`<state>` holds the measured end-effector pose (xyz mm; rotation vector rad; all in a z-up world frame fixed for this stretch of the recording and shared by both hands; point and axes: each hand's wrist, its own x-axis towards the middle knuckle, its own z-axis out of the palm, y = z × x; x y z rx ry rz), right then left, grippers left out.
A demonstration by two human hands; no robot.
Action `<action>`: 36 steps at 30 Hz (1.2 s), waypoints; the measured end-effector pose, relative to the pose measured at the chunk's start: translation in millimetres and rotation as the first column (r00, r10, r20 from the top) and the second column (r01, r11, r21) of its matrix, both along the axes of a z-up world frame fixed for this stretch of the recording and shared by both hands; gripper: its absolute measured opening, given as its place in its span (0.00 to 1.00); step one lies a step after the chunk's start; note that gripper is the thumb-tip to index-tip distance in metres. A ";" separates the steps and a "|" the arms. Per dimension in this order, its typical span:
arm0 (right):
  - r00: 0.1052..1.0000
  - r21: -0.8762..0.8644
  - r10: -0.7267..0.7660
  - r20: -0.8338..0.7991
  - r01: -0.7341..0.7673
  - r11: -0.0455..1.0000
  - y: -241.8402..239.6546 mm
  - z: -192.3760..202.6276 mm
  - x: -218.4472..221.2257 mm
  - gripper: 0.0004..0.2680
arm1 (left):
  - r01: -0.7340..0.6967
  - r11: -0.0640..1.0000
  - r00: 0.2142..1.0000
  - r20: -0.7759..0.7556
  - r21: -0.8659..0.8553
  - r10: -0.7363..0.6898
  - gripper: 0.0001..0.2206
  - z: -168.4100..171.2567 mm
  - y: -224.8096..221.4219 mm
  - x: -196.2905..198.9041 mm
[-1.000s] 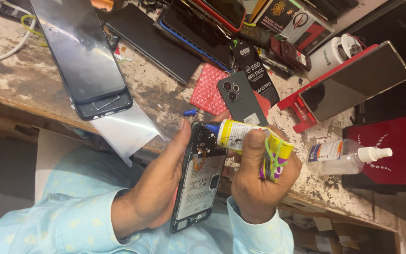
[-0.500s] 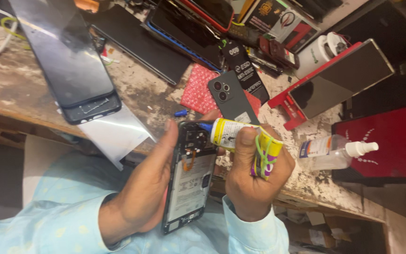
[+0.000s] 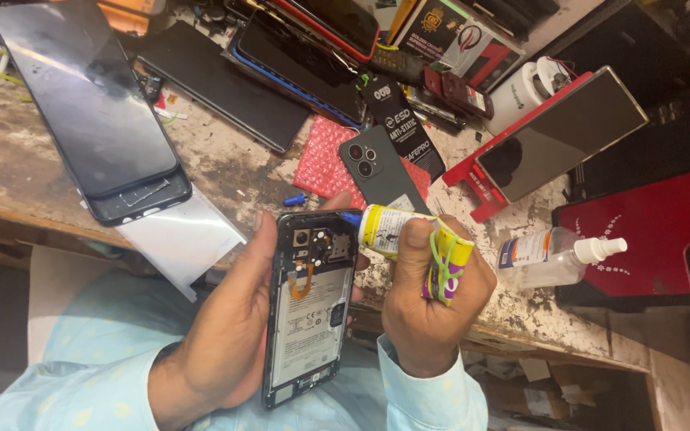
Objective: The person reassembles a smartphone by applying adhesive to the frame, attaching the back cover, and pressing the edges to secure it. They then test the device by turning on the screen and interacting with the touch interface.
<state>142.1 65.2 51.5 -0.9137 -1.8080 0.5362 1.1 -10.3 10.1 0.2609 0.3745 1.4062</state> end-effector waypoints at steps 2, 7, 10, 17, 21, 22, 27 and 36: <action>1.000 0.041 0.000 0.018 -0.001 0.999 0.3 1.2 0.4 0.11 | -0.019 0.992 0.999 0.044 0.127 0.014 0.32 0.3 -1.5 -1.5; 0.999 0.039 -0.037 0.008 0.037 0.999 2.5 2.0 1.4 0.12 | -0.011 0.988 0.998 0.066 0.153 0.001 0.33 0.9 -1.1 -3.3; 0.999 0.029 -0.047 -0.006 0.047 0.998 3.5 0.7 1.8 0.12 | -0.009 0.998 1.000 0.018 0.057 0.008 0.34 2.0 -0.3 -3.2; 0.999 0.060 -0.041 -0.018 0.042 0.997 5.2 -0.6 4.2 0.11 | -0.017 0.997 0.999 0.034 0.071 0.014 0.35 4.7 -0.8 -5.2; 0.997 0.045 -0.059 -0.043 0.061 0.997 6.1 -2.1 4.2 0.10 | -0.018 0.990 0.993 0.119 0.141 0.001 0.35 3.7 -1.5 -6.2; 0.997 0.051 -0.058 -0.041 0.060 0.997 6.4 -2.2 4.1 0.10 | -0.023 0.990 0.994 0.113 0.142 0.007 0.35 3.5 -0.7 -6.8; 0.998 0.062 -0.054 -0.011 0.055 0.997 4.3 -2.7 5.7 0.11 | -0.024 0.996 0.995 0.097 0.087 0.015 0.35 2.5 -0.3 -6.9; 0.998 0.031 -0.042 -0.056 0.043 0.999 2.2 -6.2 4.7 0.11 | -0.023 0.991 0.985 0.172 0.133 0.000 0.35 3.2 0.0 -9.3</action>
